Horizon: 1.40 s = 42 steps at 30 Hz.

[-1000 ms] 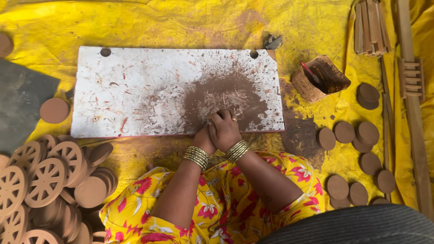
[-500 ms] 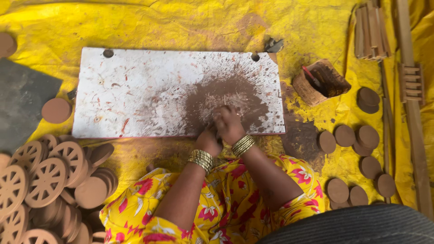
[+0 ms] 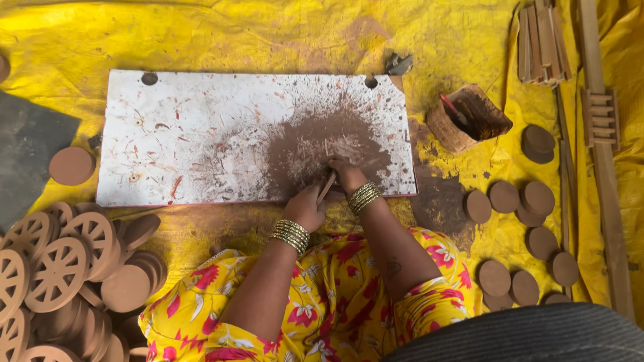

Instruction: The person sits on the floor at a board dusted with clay powder and smooths the edges of flat clay wheel shapes, rubbing each one by hand and coating it with wet clay slip. Finished wheels are set onto a growing pile beside the board, and new uncoated wheels are picked up one at a time to repeat the process.

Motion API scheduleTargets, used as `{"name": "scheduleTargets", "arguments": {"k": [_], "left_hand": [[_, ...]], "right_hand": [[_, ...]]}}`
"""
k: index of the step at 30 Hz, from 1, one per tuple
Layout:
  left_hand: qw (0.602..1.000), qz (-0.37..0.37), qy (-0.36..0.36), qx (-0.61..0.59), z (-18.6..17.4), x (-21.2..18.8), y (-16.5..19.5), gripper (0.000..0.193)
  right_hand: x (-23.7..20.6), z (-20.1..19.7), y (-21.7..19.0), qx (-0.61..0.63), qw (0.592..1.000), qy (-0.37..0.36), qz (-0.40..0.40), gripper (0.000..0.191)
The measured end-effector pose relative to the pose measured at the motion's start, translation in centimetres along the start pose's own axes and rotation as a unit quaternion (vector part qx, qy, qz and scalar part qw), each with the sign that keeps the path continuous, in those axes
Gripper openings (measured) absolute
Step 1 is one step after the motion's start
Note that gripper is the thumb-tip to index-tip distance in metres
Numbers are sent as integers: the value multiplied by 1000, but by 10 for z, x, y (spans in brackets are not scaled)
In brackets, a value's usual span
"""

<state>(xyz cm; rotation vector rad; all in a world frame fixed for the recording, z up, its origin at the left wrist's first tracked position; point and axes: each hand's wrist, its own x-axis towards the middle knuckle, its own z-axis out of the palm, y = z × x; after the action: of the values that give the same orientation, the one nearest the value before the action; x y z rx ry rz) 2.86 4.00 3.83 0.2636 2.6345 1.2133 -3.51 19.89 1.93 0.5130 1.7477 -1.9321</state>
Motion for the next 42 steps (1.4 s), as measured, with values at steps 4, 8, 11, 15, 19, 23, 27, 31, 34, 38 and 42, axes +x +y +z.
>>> {"name": "scheduleTargets", "arguments": {"k": [4,8,11,15,19,23,27,31,34,38,42], "left_hand": [[995,-78,-64,18,1,6,-6,35],[993,-47,-94,47,0,12,-10,25],[998,-33,-27,35,-1,6,-4,28],[1000,6,7,5,-1,-3,4,44],[1000,-14,-12,20,3,0,-3,42],[999,20,-31,22,7,11,-15,37],[984,-113,-125,51,4,16,-7,28],[999,-38,-6,-17,-6,2,11,49],[999,-22,21,-20,-14,-3,20,45],[985,-139,-53,-90,-17,-3,23,40],[979,-123,-97,-127,-12,1,22,33]], "right_hand": [[-6,10,10,-441,807,64,-386,26],[-16,19,14,-541,760,93,-347,30],[-6,13,15,-487,804,78,-334,29],[0,6,11,-165,973,-37,-160,31],[-3,7,11,-328,912,17,-247,33],[-15,15,12,-566,759,87,-308,27],[-17,14,7,-547,757,91,-346,22],[-10,4,-5,-318,924,-34,-209,22],[-11,2,-16,65,997,-48,8,31],[-25,6,-27,-161,932,95,-310,23],[-46,16,-34,-360,754,142,-531,26]]}}
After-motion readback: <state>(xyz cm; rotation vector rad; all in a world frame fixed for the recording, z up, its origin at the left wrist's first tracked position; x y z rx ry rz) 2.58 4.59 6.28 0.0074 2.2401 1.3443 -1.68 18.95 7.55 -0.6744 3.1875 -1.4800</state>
